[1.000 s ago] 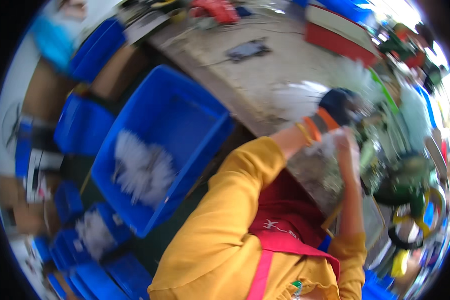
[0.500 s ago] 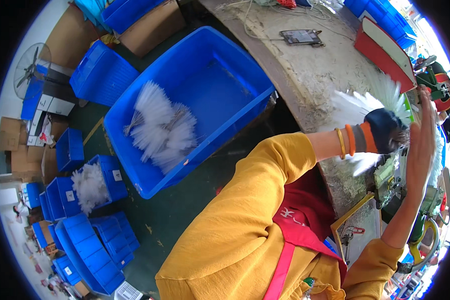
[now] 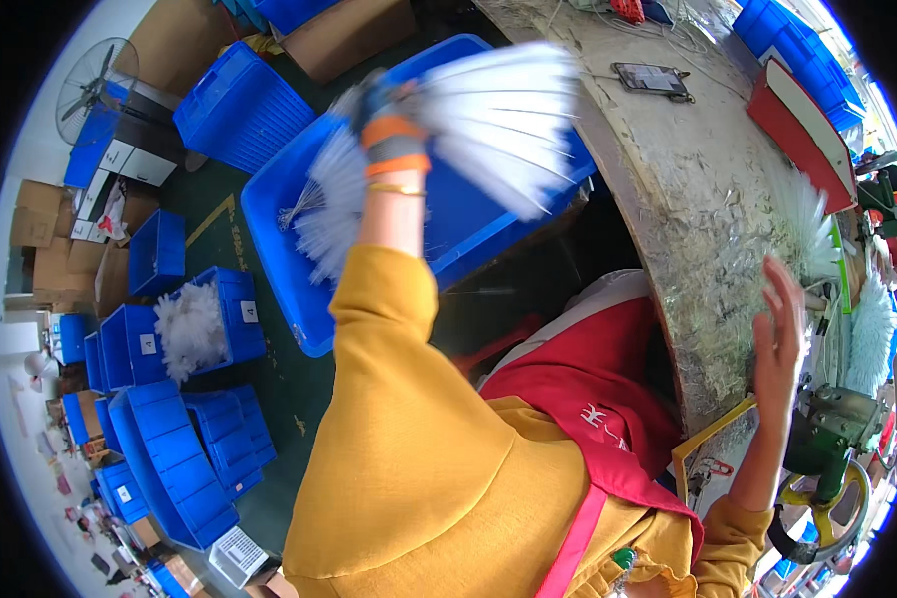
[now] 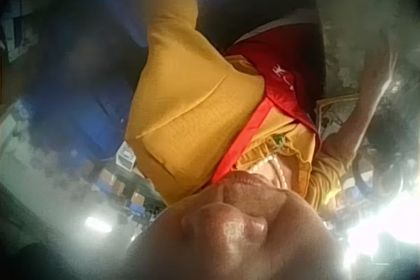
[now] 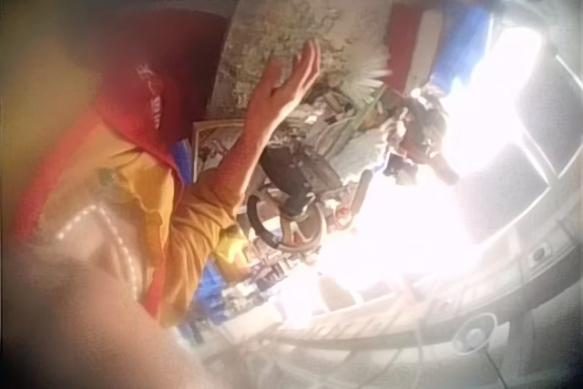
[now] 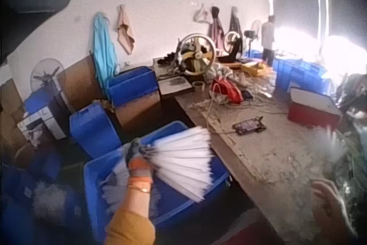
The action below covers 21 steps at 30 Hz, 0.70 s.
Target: Assembling white plastic brushes using a manual mechanical press machine on a factory floor.
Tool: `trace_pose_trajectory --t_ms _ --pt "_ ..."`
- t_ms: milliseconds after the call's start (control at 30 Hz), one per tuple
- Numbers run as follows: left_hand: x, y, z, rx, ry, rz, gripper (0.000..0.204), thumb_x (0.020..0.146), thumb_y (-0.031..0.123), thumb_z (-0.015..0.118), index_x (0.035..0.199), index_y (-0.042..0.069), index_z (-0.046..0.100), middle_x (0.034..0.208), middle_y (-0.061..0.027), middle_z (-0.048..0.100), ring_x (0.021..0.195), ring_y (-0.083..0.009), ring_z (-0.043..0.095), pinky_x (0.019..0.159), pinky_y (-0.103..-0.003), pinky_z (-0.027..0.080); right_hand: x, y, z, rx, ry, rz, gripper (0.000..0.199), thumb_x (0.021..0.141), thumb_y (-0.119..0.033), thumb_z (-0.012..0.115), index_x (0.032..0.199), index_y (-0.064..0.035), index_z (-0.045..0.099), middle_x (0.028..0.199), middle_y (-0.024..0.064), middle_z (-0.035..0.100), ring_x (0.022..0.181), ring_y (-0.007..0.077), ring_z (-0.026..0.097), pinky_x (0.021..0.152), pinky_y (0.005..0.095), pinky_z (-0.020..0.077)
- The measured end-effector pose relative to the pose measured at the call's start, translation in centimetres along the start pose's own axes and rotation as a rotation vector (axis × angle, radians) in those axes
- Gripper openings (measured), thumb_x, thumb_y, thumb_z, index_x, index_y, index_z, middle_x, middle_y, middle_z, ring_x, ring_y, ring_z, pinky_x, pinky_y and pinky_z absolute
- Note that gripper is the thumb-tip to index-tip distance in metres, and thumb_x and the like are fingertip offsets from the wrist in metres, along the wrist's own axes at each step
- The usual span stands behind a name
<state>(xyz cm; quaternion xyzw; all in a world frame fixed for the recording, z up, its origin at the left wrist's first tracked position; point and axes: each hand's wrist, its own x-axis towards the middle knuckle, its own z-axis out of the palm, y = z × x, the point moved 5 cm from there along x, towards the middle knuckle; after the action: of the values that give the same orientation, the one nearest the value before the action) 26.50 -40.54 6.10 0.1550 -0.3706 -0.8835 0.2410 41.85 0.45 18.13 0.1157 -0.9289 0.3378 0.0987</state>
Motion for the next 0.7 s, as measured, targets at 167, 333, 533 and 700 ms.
trace_pose_trajectory --t_ms 167,333,533,700 --pt "6.5 1.1 -28.3 3.018 -0.523 -0.197 0.031 0.08 0.017 0.033 0.099 0.01 0.056 0.109 -0.0069 0.05 0.099 -0.0222 0.049 0.078 -0.033 0.041 -3.2 2.6 3.8 0.235 -0.164 0.239 0.037 0.075 -0.004 0.046 0.111 -0.0023 0.042 0.113 0.0098 0.041 0.103 0.0202 0.043 0.082 0.0299 0.0363" --pt "1.4 0.4 -41.5 2.351 0.313 -0.529 0.034 0.071 0.029 0.053 0.1 0.012 0.056 0.107 -0.0025 0.052 0.101 -0.0218 0.047 0.08 -0.033 0.041 -5.0 5.7 5.4 0.384 -0.201 0.39 0.036 0.073 -0.001 0.047 0.109 -0.0006 0.043 0.111 0.0089 0.042 0.098 0.0188 0.046 0.079 0.0281 0.0388" --pt "2.9 1.1 -37.1 2.803 -0.09 -0.586 0.037 0.068 0.032 0.057 0.098 0.011 0.056 0.106 -0.0038 0.053 0.099 -0.0213 0.049 0.078 -0.033 0.041 -5.9 7.0 4.1 0.342 -0.149 0.41 0.036 0.073 -0.002 0.048 0.109 -0.0016 0.043 0.108 0.0096 0.044 0.094 0.0191 0.049 0.076 0.0277 0.0403" --pt "2.8 7.1 -39.2 3.135 -0.689 -0.333 0.039 0.065 0.034 0.06 0.096 0.01 0.057 0.104 -0.0048 0.054 0.098 -0.0209 0.05 0.077 -0.033 0.042 -7.8 8.9 3.6 0.296 -0.126 0.405 0.031 0.074 -0.008 0.051 0.104 -0.0014 0.046 0.098 0.0114 0.051 0.087 0.0191 0.052 0.073 0.0283 0.0423"
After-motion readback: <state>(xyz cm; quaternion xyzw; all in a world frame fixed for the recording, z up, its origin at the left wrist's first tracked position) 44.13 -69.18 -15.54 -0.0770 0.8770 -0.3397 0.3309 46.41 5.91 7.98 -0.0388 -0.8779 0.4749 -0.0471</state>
